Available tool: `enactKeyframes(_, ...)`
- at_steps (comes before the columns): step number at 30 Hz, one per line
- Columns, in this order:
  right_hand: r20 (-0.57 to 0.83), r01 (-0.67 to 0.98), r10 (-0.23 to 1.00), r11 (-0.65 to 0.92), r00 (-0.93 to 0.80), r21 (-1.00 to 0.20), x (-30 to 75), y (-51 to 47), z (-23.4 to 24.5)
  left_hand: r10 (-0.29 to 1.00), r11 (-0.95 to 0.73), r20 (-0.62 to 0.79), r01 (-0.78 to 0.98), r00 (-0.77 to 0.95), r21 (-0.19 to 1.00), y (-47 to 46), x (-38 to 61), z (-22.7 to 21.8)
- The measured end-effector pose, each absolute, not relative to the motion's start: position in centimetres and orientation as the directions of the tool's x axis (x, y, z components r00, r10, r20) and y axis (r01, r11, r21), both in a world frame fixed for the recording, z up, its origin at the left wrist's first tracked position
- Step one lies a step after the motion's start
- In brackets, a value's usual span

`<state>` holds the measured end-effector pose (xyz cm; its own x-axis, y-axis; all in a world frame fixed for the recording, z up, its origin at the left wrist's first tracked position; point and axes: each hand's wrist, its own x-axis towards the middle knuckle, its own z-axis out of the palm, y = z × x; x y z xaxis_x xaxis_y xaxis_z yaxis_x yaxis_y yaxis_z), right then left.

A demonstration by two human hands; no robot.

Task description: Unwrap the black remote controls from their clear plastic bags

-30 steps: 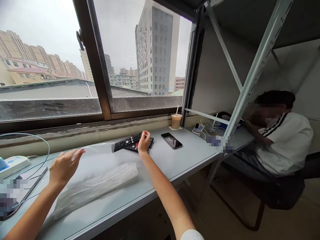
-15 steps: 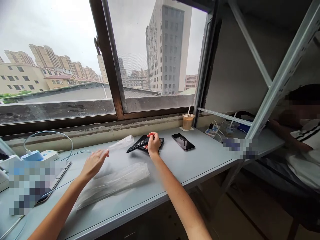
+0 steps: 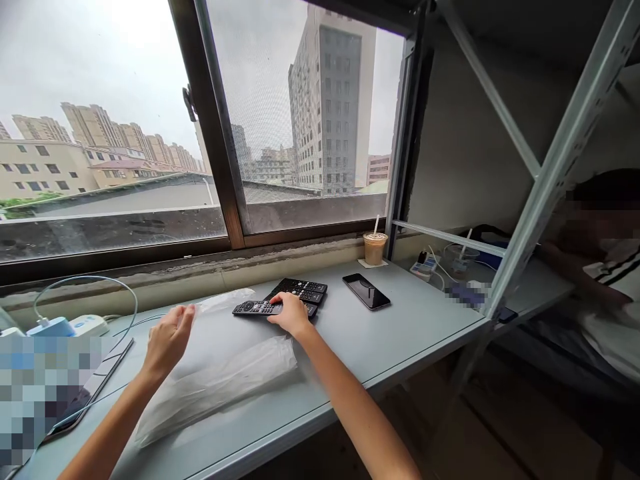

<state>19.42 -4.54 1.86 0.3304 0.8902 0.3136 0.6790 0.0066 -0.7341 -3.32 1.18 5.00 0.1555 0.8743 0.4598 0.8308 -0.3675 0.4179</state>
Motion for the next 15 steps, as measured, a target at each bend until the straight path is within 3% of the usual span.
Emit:
enactKeyframes(5, 0.183, 0.752, 0.918, -0.161, 0.352, -0.639, 18.5, -5.3, 2.3, 0.863, -0.397, 0.498, 0.726, 0.087, 0.561, 1.4, -3.3, 4.6)
enactKeyframes(9, 0.154, 0.788, 0.933, -0.177, 0.325, -0.589, 18.3, -5.5, 2.3, 0.841, -0.397, 0.540, 0.642, -0.031, 0.656, 1.4, -3.5, 4.8)
enactKeyframes(12, 0.181, 0.782, 0.932, -0.146, 0.314, -0.606, 18.2, -5.4, 2.2, 0.823, -0.431, 0.568, 0.633, -0.017, 0.643, 1.1, -3.4, 4.9)
enactKeyframes(15, 0.286, 0.771, 0.922, -0.019, 0.259, -0.637, 18.1, -5.0, 2.1, 0.817, -0.478, 0.564, 0.688, 0.119, 0.546, 0.7, -3.1, 4.9)
